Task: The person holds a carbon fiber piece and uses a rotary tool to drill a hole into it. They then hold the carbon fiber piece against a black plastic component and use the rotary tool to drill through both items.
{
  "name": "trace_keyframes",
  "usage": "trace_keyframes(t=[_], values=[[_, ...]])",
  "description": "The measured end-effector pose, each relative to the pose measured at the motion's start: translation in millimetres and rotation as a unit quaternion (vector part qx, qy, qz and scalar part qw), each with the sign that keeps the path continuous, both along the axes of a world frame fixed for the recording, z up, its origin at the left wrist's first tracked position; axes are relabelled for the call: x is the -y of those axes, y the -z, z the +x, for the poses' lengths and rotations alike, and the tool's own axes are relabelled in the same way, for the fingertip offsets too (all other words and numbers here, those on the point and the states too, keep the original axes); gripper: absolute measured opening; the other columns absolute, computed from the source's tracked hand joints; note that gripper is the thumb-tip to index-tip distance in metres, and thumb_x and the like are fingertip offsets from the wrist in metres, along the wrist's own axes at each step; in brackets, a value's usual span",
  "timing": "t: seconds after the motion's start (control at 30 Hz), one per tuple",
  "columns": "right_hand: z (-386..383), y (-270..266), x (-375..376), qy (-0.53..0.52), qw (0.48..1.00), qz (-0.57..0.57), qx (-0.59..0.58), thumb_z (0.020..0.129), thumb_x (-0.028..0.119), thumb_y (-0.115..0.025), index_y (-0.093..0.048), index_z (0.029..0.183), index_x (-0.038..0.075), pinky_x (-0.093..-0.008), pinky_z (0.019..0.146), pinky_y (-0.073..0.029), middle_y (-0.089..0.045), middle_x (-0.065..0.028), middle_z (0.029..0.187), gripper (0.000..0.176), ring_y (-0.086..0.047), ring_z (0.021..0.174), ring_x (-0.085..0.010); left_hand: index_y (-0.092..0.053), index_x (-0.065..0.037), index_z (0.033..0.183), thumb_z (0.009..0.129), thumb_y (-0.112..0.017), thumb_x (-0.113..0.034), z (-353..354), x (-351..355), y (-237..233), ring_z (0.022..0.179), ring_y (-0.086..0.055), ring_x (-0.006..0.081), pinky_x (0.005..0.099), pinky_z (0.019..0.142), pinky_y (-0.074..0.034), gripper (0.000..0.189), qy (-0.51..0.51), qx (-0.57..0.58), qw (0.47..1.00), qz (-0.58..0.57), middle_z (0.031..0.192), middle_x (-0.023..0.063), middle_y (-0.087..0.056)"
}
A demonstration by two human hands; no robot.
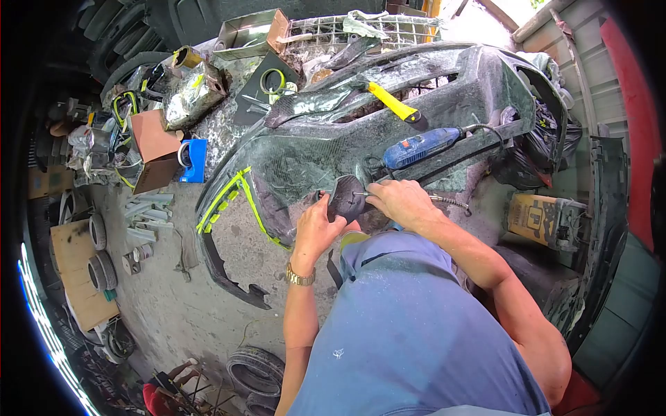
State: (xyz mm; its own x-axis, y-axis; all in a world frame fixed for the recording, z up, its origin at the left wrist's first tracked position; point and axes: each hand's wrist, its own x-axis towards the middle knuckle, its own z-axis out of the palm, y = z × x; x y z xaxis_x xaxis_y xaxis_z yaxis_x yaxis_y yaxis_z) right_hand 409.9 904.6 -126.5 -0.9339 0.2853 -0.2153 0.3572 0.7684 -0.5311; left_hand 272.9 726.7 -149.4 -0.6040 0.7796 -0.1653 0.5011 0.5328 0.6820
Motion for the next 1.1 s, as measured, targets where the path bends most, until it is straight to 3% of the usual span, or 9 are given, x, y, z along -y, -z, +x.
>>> trace_keyframes(t=[0.77, 1.0, 1.07, 1.1], values=[[8.5, 1.4, 4.9, 0.017, 1.000, -0.011, 0.009, 0.095, 0.032, -0.056, -0.064, 0.097, 0.007, -0.0482, 0.068, -0.055, -0.069, -0.0161, 0.084, 0.026, -0.069, 0.079, -0.0358, -0.061, 0.002, 0.104, 0.072, -0.064, -0.016, 2.0, 4.2, 8.7, 0.076, -0.064, 0.0415, 0.0462, 0.069, -0.049, 0.038, 0.001, 0.009, 1.000, 0.008, 0.078, 0.0235, -0.065], [7.8, 4.4, 7.6, 0.010, 1.000, 0.007, -0.004, 0.095, 0.033, -0.056, -0.064, 0.098, 0.007, -0.0481, 0.069, -0.055, -0.069, -0.0152, 0.085, 0.027, -0.069, 0.079, -0.0359, -0.060, 0.003, 0.102, 0.072, -0.065, -0.017, 3.8, 2.5, 2.0, 0.072, -0.063, 0.0413, 0.0464, 0.067, -0.049, 0.036, -0.002, 0.015, 1.000, 0.002, 0.075, 0.0233, -0.064], [8.8, 5.0, 8.9, 0.011, 1.000, 0.010, 0.007, 0.095, 0.033, -0.057, -0.064, 0.098, 0.007, -0.0478, 0.069, -0.055, -0.069, -0.0149, 0.086, 0.027, -0.069, 0.080, -0.0359, -0.058, 0.010, 0.122, 0.073, -0.065, -0.020, 2.1, -0.5, -10.0, 0.098, -0.065, 0.0395, 0.0452, 0.085, -0.051, 0.058, 0.015, 0.044, 0.995, -0.089, 0.108, 0.0261, -0.067], [9.0, 5.0, 9.1, 0.013, 1.000, 0.014, 0.019, 0.095, 0.033, -0.057, -0.064, 0.098, 0.007, -0.0475, 0.069, -0.056, -0.069, -0.0146, 0.086, 0.027, -0.069, 0.080, -0.0359, -0.058, 0.010, 0.122, 0.073, -0.065, -0.020, 1.7, -0.6, -10.8, 0.098, -0.065, 0.0395, 0.0452, 0.085, -0.051, 0.058, 0.014, 0.043, 0.995, -0.089, 0.108, 0.0261, -0.067]])
